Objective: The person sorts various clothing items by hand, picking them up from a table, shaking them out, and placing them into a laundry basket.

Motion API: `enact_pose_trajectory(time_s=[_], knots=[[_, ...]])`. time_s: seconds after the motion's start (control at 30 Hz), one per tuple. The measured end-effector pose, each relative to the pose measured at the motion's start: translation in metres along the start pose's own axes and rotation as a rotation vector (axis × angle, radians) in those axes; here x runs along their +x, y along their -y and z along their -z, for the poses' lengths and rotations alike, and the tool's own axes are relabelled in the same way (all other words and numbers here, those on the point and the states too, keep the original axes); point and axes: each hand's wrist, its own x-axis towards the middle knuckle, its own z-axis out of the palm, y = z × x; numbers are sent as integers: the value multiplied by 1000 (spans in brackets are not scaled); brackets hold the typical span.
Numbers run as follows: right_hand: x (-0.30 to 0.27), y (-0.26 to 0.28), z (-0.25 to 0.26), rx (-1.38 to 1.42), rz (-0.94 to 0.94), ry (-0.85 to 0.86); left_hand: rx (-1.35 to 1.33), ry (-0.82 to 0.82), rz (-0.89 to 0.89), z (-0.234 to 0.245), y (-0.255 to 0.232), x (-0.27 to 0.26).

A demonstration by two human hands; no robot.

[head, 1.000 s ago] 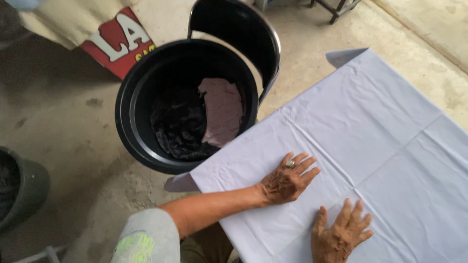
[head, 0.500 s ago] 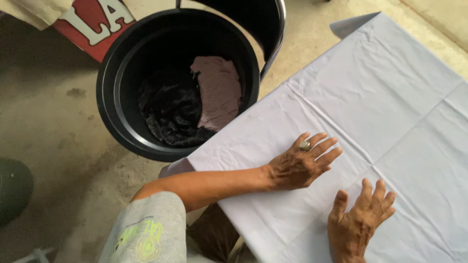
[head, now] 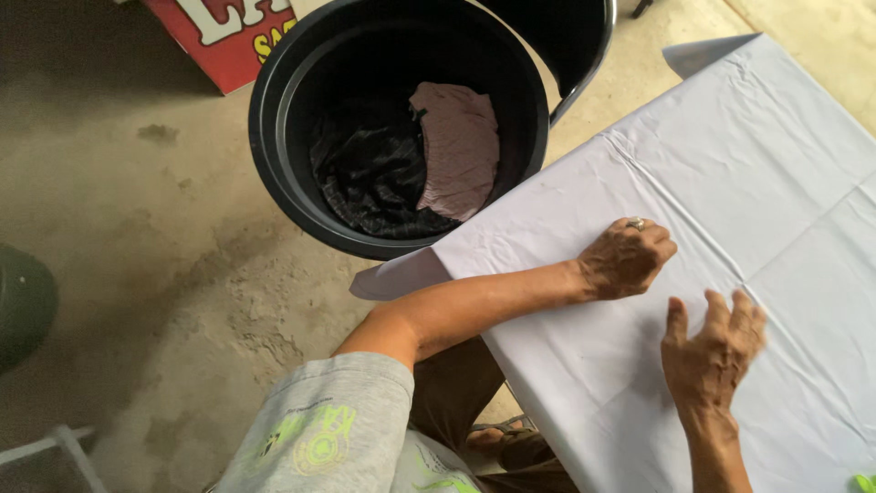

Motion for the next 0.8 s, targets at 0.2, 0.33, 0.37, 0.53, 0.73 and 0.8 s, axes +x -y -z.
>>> enact_pose_trajectory(time_s=[0.2, 0.33, 0.37, 0.53, 0.73, 0.8], knots=[[47, 84, 8, 341, 233, -85, 66, -190, 47, 29, 64, -16], [74, 157, -5, 433, 387, -19, 81, -202, 189, 91, 135, -60], [80, 177, -11, 442, 444, -15, 171, -382, 70, 110, 152, -77], [111, 277, -54, 500, 597, 252, 249, -54, 698, 168, 232, -142], [128, 345, -121, 99, 532, 620, 189, 141, 1096, 153, 304, -207], [128, 348, -143, 68, 585, 715, 209, 218, 1188, 134, 321, -213]])
